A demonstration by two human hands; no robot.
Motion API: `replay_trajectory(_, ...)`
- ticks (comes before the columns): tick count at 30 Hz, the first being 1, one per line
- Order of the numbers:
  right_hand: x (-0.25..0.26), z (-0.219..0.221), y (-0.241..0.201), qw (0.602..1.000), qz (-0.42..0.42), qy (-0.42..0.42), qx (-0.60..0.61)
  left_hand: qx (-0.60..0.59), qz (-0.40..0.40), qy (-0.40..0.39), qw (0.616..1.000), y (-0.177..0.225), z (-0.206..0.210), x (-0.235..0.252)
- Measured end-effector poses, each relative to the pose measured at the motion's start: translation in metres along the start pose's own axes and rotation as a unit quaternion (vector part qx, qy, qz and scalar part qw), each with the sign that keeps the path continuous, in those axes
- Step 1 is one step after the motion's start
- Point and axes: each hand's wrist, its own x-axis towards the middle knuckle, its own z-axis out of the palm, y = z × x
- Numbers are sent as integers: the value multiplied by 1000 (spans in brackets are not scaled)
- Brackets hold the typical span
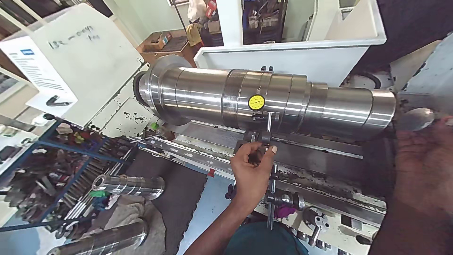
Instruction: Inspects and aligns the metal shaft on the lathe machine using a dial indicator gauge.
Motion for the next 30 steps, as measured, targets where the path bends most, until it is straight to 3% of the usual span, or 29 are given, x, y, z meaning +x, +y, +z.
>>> replay_trajectory(11, -2, 1, -2, 1000, 2, 8, -8, 0, 9, -5, 1000, 0, 1, 2)
replay_trajectory(21, -2, 2, -1, 1000, -6, -9, -3, -61, -79, -36, 994, 7, -3, 4)
replay_trajectory(30, -3, 2, -2, 1000, -8, -8, -3, -89, -100, -59, 989, 6, -8, 8)
